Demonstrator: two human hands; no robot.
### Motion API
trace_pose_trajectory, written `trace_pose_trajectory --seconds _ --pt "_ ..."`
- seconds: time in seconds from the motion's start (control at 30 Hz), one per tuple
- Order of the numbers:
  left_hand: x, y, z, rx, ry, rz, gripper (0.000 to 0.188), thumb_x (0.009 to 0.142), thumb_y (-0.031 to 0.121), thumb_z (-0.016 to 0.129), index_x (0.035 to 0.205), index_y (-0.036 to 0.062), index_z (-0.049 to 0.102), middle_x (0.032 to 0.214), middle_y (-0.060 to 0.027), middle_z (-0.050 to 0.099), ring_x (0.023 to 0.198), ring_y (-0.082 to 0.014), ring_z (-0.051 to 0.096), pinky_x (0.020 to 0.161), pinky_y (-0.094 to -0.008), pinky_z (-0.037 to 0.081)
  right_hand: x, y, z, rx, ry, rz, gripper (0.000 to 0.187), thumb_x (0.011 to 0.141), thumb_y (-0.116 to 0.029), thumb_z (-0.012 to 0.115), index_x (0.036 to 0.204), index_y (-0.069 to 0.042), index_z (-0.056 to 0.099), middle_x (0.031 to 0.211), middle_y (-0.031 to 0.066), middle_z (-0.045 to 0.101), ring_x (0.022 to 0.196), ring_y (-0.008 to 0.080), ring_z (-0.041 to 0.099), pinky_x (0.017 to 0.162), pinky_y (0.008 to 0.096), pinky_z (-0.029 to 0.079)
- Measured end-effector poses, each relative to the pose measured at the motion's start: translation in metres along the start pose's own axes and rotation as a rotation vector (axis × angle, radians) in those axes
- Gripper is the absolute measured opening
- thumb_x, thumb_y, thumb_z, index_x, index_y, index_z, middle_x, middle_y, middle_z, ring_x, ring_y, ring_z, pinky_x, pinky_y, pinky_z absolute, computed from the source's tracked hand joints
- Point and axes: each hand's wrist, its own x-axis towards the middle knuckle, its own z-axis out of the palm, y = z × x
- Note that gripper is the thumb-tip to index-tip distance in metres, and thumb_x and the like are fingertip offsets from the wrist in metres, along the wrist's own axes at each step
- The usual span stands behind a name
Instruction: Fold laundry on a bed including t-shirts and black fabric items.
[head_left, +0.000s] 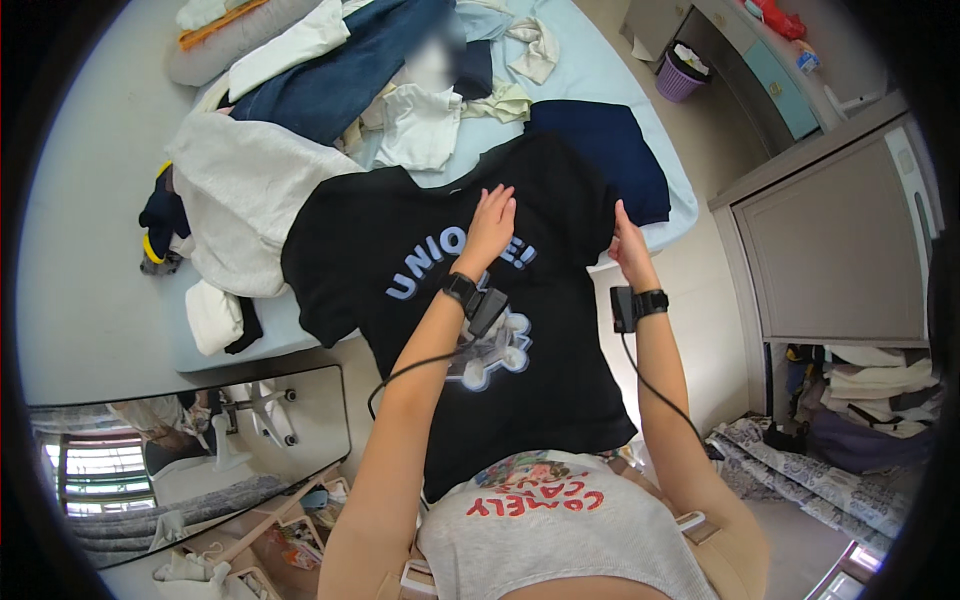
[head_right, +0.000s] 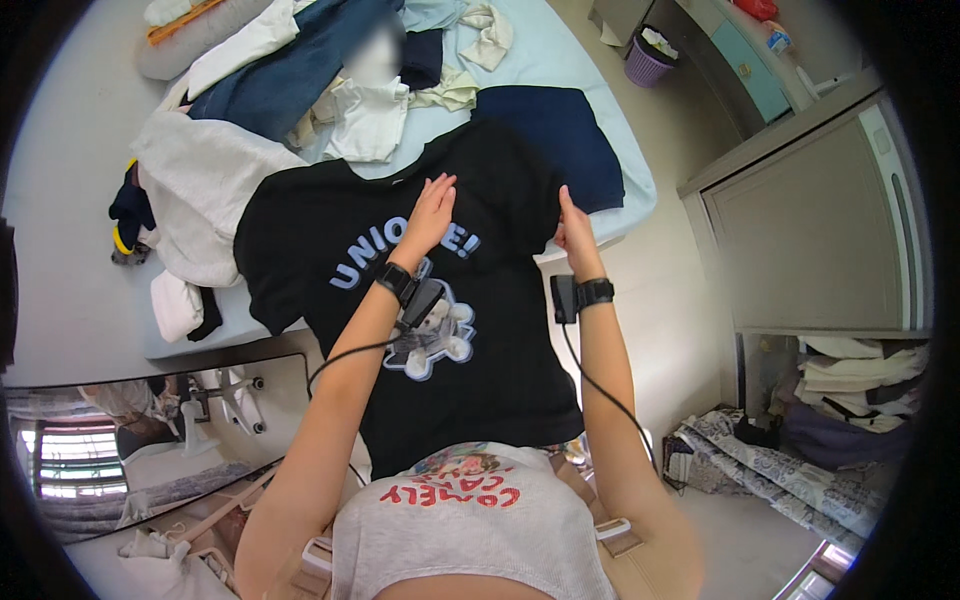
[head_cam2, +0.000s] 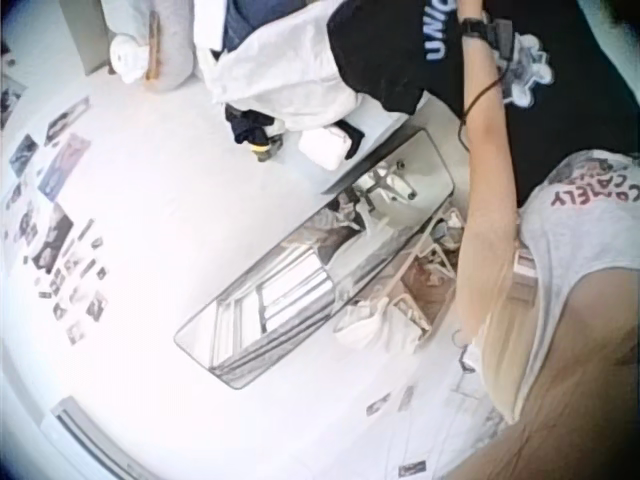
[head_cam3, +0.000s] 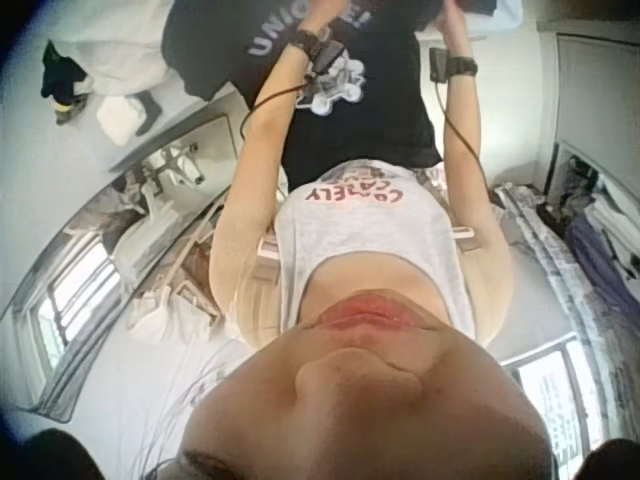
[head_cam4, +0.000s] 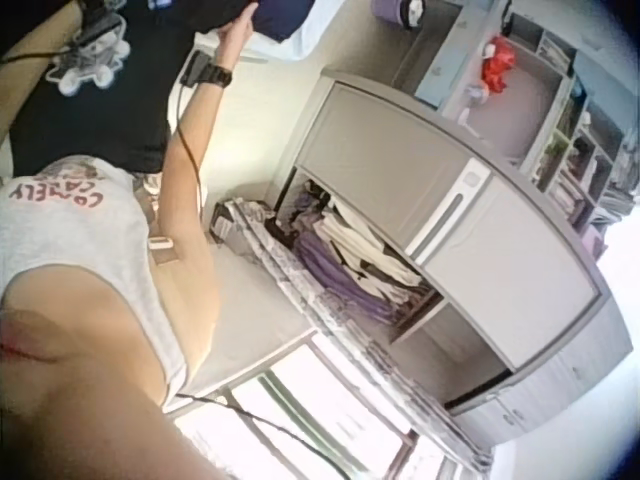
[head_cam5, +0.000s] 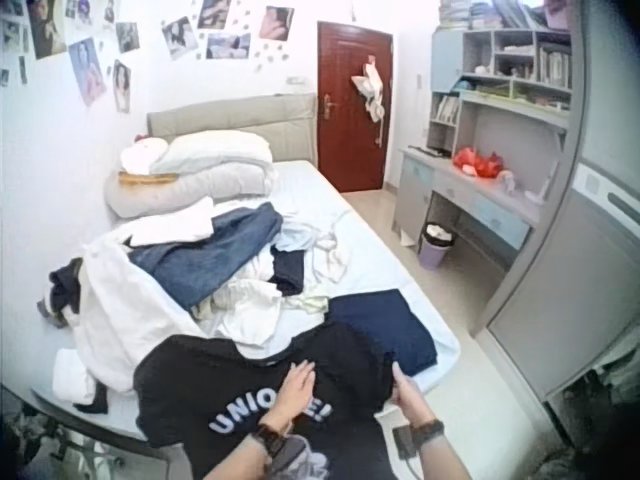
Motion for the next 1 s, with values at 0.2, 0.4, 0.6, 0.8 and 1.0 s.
trace_pose_trajectory --seconds 0.2,0.4,0.6,0.8,1.0 --pt "0.026 -0.003 0.030 0.346 0.037 0.024 0.046 0.091 0.033 0.047 0.134 0.0156 0.045 0.144 -0.0182 0.032 0.133 -0.0387 0.026 0.109 -0.0477 0.019 0.014 0.004 -0.024 -0.124 0.242 -0.414 0.022 0.086 -0.034 0.065 0.084 -0.012 0.064 0.071 -0.0083 0.054 0.060 0.0016 0.041 0.054 0.0182 0.031" --pt "0.027 -0.002 0.034 0.491 0.090 0.057 0.050 0.090 0.036 0.050 0.137 0.0197 0.042 0.146 -0.0199 0.027 0.134 -0.0381 0.024 0.108 -0.0475 0.020 0.036 -0.005 -0.052 -0.183 0.246 -0.391 0.026 0.089 -0.033 0.060 0.092 -0.008 0.064 0.079 -0.0060 0.057 0.069 0.0034 0.047 0.062 0.0199 0.038" --pt "0.025 0.007 0.018 0.361 0.057 0.040 0.053 0.088 0.038 0.053 0.135 0.0154 0.044 0.143 -0.0219 0.031 0.132 -0.0403 0.027 0.107 -0.0469 0.023 0.037 -0.004 -0.044 -0.296 0.243 -0.600 0.021 0.083 -0.013 0.069 0.097 0.000 0.061 0.087 0.0002 0.062 0.074 0.0063 0.055 0.066 0.0192 0.043" --pt "-0.053 0.047 -0.042 -0.622 0.047 -0.475 0.062 0.094 0.038 0.049 0.142 0.0052 0.028 0.146 -0.0177 0.030 0.135 -0.0281 0.027 0.108 -0.0345 0.023 -0.022 -0.044 0.012 -0.490 0.284 -0.952 0.029 0.079 -0.013 0.071 0.100 0.004 0.062 0.078 0.0024 0.057 0.066 0.0104 0.052 0.058 0.0252 0.043" --pt "-0.140 0.060 -0.076 -0.822 0.026 -0.681 0.061 0.096 0.047 0.037 0.142 0.0078 0.028 0.143 -0.0144 0.034 0.133 -0.0264 0.032 0.108 -0.0407 0.024 -0.062 -0.050 0.080 -0.895 0.044 -1.177 0.027 0.076 -0.008 0.066 0.103 -0.010 0.065 0.082 0.0076 0.057 0.071 0.0252 0.060 0.060 0.0328 0.048"
